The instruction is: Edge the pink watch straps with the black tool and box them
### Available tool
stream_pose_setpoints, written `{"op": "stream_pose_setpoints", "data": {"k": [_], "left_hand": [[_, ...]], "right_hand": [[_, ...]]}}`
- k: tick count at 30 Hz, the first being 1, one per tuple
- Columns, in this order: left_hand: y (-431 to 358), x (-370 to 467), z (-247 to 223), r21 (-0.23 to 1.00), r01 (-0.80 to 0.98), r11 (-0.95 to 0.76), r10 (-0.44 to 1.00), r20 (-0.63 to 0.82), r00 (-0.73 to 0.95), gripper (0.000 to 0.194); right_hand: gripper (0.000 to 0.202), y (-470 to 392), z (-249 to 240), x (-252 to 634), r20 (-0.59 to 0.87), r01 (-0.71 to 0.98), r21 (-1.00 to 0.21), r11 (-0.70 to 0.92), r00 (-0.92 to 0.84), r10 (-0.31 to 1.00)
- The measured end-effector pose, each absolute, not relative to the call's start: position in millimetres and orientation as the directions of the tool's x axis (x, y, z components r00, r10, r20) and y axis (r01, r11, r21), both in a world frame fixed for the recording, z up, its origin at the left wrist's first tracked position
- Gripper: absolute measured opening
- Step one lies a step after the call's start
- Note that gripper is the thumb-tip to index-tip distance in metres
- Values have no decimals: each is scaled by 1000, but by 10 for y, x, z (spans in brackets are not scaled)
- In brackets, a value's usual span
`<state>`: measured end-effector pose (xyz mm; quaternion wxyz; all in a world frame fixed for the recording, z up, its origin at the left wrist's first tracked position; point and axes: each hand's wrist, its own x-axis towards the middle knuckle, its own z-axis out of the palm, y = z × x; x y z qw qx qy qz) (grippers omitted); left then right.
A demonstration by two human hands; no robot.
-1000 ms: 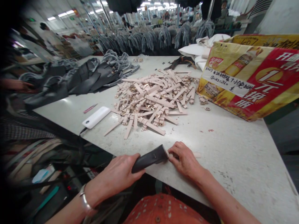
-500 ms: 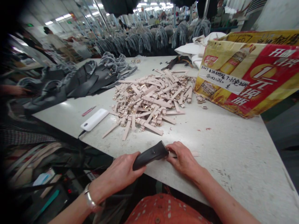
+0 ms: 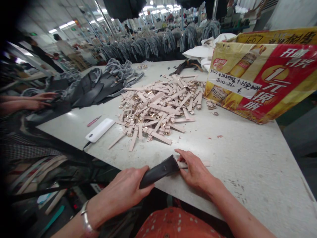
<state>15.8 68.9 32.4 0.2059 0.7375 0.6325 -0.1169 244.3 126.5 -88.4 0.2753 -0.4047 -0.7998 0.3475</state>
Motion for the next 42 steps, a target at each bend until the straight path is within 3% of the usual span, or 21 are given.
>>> {"op": "stream_pose_setpoints", "data": {"k": [11, 13, 18, 21, 25, 32, 42], "left_hand": [[919, 240, 197, 170, 985, -42, 917, -385, 106, 28], [913, 159, 175, 162, 987, -10, 923, -378, 72, 29], [810, -71, 150, 188, 981, 36, 922, -386, 41, 29], [733, -152, 172, 232, 969, 81, 918, -396, 18, 29], [646, -150, 243, 255, 966, 46, 916, -397, 62, 27], [457, -90, 296, 258, 966, -2, 878, -461, 125, 26], [570, 120, 323, 206, 974, -97, 854, -485, 188, 23]], "right_hand": [[71, 1271, -912, 2443, 150, 470, -787, 399, -481, 864], [61, 1274, -907, 2441, 176, 465, -778, 423, -485, 857], [12, 1267, -826, 2428, 190, 512, -702, 496, -536, 822], [6, 1228, -772, 2424, 148, 592, -644, 485, -525, 838], [8, 1094, -756, 2439, 203, 608, -576, 546, -541, 816], [13, 896, -824, 2538, 295, 411, -691, 594, -590, 752], [9, 959, -828, 2547, 192, 394, -794, 463, -560, 806]]}}
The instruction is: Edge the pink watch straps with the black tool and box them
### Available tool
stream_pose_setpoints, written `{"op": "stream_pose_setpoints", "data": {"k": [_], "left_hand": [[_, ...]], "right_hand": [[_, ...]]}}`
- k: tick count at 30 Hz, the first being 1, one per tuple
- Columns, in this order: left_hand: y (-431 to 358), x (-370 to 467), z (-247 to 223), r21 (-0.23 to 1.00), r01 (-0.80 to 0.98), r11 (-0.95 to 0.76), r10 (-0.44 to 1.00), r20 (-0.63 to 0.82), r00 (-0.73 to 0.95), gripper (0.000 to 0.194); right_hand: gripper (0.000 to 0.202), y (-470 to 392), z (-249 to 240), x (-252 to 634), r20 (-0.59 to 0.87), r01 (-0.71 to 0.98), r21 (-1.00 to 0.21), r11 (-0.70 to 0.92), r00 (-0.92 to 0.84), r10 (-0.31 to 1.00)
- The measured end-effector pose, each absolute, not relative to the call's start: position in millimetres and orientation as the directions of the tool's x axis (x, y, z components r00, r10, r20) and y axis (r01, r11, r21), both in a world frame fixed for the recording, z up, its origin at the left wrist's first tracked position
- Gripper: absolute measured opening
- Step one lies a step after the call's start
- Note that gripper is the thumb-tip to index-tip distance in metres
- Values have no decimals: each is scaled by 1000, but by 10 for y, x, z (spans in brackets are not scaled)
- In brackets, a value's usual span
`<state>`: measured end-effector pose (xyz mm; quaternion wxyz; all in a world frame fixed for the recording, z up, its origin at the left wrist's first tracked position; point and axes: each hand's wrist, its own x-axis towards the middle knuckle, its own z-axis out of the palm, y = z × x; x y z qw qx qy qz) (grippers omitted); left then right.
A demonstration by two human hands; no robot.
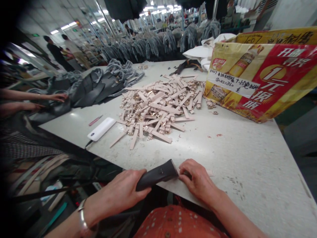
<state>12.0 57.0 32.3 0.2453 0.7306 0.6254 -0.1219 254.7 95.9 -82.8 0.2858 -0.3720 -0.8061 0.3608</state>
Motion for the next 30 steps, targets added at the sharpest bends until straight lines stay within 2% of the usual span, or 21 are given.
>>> {"op": "stream_pose_setpoints", "data": {"k": [6, 13, 21, 30], "left_hand": [[659, 258, 328, 164, 973, -160, 871, -441, 217, 25], [549, 104, 372, 151, 980, -133, 850, -491, 191, 22], [608, 337, 406, 110, 974, -199, 848, -479, 227, 22], [657, 283, 277, 165, 975, -149, 881, -425, 206, 24]], "right_hand": [[12, 952, -838, 2568, 156, 422, -808, 411, -519, 840], [9, 970, -857, 2602, 206, 434, -767, 473, -532, 821], [12, 1037, -862, 2642, 151, 415, -795, 443, -572, 807], [14, 1034, -877, 2657, 134, 469, -772, 429, -540, 831]]}}
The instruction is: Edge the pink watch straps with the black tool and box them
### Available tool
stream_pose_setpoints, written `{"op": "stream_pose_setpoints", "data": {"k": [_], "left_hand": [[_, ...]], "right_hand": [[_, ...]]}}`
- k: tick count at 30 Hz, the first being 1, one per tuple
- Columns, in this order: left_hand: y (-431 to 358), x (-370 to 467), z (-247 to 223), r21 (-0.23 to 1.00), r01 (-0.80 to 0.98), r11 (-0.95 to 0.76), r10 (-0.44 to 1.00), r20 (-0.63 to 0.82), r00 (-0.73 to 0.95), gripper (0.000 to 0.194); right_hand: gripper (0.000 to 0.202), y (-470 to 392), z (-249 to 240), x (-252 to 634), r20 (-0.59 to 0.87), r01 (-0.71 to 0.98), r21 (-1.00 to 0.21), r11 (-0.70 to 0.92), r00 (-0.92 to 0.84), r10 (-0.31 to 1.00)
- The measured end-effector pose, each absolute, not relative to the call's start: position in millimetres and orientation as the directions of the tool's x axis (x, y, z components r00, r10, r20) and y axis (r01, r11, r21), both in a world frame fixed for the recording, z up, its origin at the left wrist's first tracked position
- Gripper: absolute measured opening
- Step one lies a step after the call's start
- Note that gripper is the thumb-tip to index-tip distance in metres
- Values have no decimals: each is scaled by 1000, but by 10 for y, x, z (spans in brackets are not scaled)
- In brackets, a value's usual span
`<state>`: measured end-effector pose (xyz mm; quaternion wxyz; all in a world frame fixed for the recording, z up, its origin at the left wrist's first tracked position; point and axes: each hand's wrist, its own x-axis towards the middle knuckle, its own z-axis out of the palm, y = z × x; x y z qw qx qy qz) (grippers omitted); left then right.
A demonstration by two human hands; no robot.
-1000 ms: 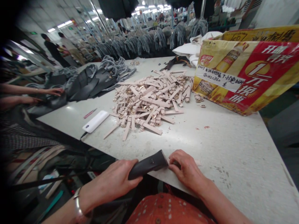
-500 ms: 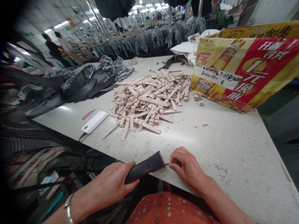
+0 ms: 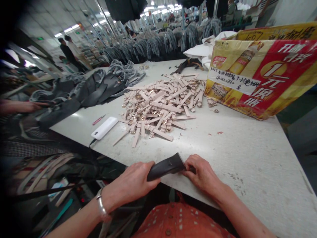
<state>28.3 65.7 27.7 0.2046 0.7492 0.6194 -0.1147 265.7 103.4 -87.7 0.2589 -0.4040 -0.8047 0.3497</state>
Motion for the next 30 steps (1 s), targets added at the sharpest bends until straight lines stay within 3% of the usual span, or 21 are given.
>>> {"op": "stream_pose_setpoints", "data": {"k": [5, 13, 19, 30], "left_hand": [[586, 123, 320, 144, 985, -92, 895, -421, 145, 26], [571, 276, 462, 74, 973, -219, 846, -483, 227, 20], [726, 418, 402, 89, 962, -257, 847, -458, 269, 22], [641, 173, 437, 80, 977, -200, 849, -483, 214, 25]], "right_hand": [[13, 1031, -889, 2652, 131, 460, -780, 424, -543, 830], [12, 1038, -885, 2653, 128, 427, -806, 409, -550, 826], [18, 1043, -828, 2673, 126, 430, -800, 418, -560, 819], [16, 1059, -906, 2677, 141, 390, -830, 398, -544, 827]]}}
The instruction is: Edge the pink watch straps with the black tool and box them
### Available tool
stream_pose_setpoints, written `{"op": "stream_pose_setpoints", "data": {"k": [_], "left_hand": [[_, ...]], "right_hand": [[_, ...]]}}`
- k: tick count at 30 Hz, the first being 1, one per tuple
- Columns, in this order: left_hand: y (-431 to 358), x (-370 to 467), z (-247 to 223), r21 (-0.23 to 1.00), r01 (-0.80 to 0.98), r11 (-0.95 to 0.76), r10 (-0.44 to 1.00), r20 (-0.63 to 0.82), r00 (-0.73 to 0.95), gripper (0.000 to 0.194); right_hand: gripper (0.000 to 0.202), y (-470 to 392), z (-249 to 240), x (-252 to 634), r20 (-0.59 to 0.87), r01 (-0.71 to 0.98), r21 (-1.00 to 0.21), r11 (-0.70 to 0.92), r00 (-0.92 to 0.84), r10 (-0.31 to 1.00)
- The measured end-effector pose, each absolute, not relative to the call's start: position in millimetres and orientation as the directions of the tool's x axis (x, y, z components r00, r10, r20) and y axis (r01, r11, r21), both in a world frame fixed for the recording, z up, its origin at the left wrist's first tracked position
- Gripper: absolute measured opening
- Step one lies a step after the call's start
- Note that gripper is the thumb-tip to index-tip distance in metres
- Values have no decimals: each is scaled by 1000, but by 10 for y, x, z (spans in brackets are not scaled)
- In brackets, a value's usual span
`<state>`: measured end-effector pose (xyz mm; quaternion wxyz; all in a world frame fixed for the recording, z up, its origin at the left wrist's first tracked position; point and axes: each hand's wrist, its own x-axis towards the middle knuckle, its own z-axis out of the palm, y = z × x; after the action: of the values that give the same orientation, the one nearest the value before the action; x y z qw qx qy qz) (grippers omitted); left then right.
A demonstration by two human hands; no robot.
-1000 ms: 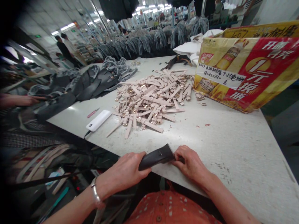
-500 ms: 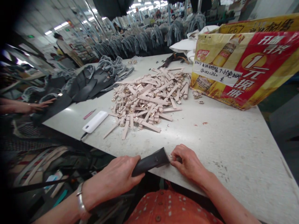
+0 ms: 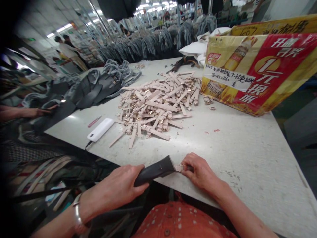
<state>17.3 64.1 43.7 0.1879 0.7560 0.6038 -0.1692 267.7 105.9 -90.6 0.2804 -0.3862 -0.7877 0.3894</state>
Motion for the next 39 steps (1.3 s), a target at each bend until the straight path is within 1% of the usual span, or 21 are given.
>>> {"op": "stream_pose_setpoints", "data": {"k": [4, 9, 11, 14, 18, 24, 30, 34, 37, 39], "left_hand": [[660, 286, 478, 82, 967, -242, 824, -509, 250, 24], [773, 422, 419, 105, 956, -272, 827, -482, 288, 24], [795, 410, 384, 135, 960, -244, 830, -482, 279, 25], [785, 334, 362, 165, 974, -156, 845, -488, 218, 26], [700, 196, 394, 141, 984, -111, 853, -494, 167, 27], [613, 243, 437, 104, 971, -214, 822, -517, 236, 25], [729, 434, 363, 106, 961, -254, 842, -465, 274, 23], [745, 352, 317, 159, 969, -190, 851, -466, 243, 26], [705, 234, 330, 139, 982, -126, 863, -472, 178, 27], [667, 181, 354, 123, 984, -125, 861, -479, 169, 27]], "right_hand": [[18, 1051, -877, 2672, 153, 372, -832, 413, -562, 813], [21, 1057, -841, 2682, 146, 395, -816, 422, -566, 811], [21, 1064, -843, 2688, 141, 396, -815, 423, -572, 808], [20, 1067, -858, 2690, 149, 381, -823, 422, -572, 807], [20, 1058, -886, 2685, 159, 370, -830, 419, -562, 812], [18, 1060, -891, 2696, 152, 366, -833, 415, -570, 807], [21, 1064, -854, 2715, 148, 394, -813, 428, -571, 808], [21, 1059, -841, 2712, 170, 367, -823, 433, -569, 805], [21, 1059, -842, 2703, 167, 357, -831, 426, -570, 804], [21, 1061, -847, 2697, 163, 362, -833, 420, -564, 810]]}}
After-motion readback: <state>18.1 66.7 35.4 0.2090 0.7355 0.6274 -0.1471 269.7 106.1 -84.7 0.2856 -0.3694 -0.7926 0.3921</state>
